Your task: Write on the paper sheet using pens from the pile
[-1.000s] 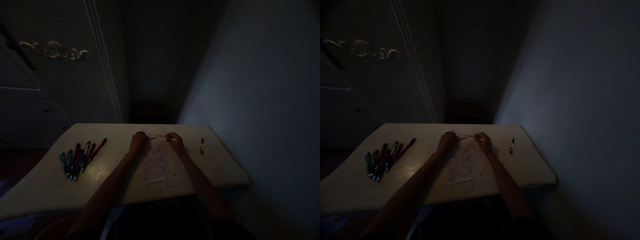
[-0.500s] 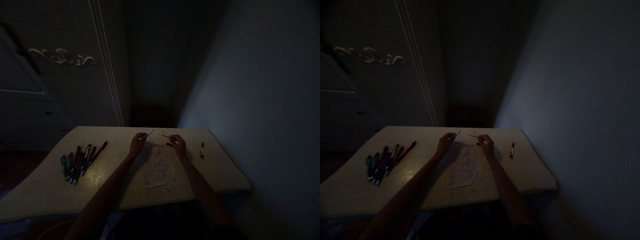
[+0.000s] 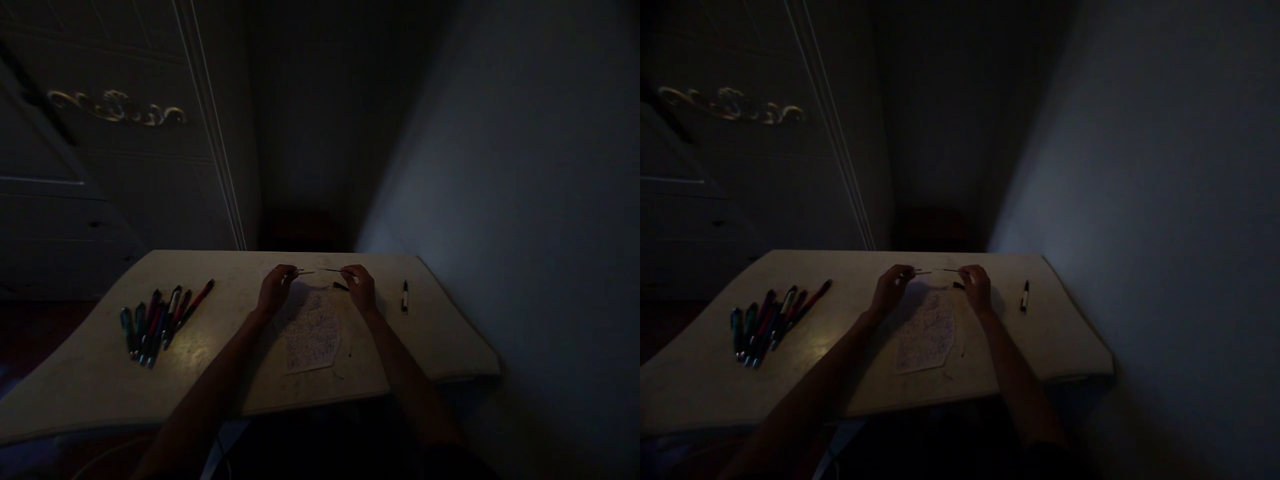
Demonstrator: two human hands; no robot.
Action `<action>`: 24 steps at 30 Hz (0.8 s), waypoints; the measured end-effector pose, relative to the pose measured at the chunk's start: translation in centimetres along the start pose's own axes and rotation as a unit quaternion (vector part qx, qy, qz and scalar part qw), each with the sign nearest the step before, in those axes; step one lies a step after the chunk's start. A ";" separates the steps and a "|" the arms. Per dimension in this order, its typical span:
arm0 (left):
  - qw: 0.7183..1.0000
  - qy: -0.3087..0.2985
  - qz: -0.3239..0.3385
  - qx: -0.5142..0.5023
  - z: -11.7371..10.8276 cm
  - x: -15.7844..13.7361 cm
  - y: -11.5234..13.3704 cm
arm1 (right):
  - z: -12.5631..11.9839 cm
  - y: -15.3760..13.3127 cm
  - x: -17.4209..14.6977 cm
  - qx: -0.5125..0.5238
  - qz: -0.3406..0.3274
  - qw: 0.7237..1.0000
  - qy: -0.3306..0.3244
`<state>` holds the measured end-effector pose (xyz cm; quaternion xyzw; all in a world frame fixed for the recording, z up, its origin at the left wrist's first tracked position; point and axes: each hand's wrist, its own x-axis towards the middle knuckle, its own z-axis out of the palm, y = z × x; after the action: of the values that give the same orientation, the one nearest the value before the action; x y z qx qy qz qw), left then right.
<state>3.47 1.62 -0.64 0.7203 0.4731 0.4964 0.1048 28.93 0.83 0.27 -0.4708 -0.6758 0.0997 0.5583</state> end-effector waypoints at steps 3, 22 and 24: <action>1.000 0.006 0.010 -0.007 0.0 0.0 0.2 | 0.0 0.2 0.0 -0.008 -0.004 1.000 -0.004; 0.998 -0.033 0.048 -0.014 0.4 -0.4 0.4 | 0.5 0.1 -0.3 -0.028 -0.035 0.998 -0.041; 0.997 -0.047 0.052 -0.016 0.7 -0.6 0.5 | 0.7 -0.1 -0.5 -0.027 -0.041 0.997 -0.059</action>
<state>4.24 1.12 -1.02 0.7650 0.4212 0.4741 0.1127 28.19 0.67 -0.23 -0.4505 -0.7288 0.0859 0.5085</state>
